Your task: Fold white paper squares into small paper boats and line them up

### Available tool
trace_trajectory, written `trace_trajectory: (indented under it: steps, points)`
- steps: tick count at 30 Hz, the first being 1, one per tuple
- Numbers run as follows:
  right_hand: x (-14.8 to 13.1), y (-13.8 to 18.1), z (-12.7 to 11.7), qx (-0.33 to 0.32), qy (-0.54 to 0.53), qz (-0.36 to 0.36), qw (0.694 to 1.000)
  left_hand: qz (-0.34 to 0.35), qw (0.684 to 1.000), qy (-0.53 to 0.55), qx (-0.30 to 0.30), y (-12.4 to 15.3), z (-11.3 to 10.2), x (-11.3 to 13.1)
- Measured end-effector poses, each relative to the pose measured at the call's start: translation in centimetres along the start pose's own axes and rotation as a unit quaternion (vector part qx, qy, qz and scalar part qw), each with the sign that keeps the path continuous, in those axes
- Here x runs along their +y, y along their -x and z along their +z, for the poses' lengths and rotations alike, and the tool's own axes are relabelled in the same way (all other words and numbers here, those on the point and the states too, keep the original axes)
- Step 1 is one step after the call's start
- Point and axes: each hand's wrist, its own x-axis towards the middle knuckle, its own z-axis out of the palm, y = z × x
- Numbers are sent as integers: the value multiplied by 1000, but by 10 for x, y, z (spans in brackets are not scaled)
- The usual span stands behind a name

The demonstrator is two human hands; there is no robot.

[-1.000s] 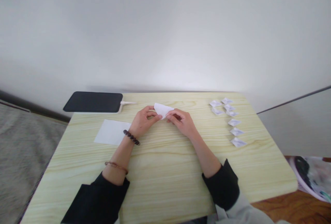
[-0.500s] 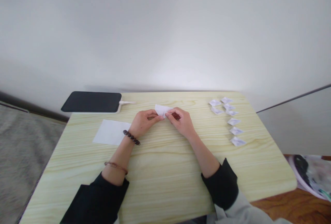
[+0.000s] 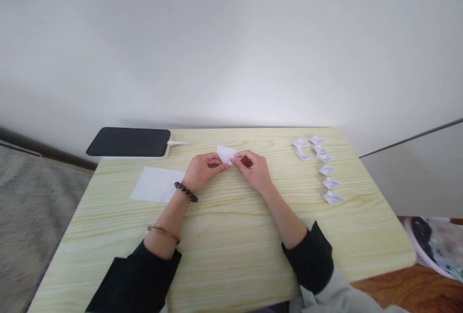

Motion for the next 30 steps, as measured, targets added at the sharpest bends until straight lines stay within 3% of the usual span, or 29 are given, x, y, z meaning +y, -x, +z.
trace_trajectory:
  steps: [21,30]
  points:
    - [2,-1,2,5,-94,38,995,-4,1000,-16,5,0,1,0]
    - [4,-3,2,-3,-116,58,992,36,999,-28,-5,-3,1,-1]
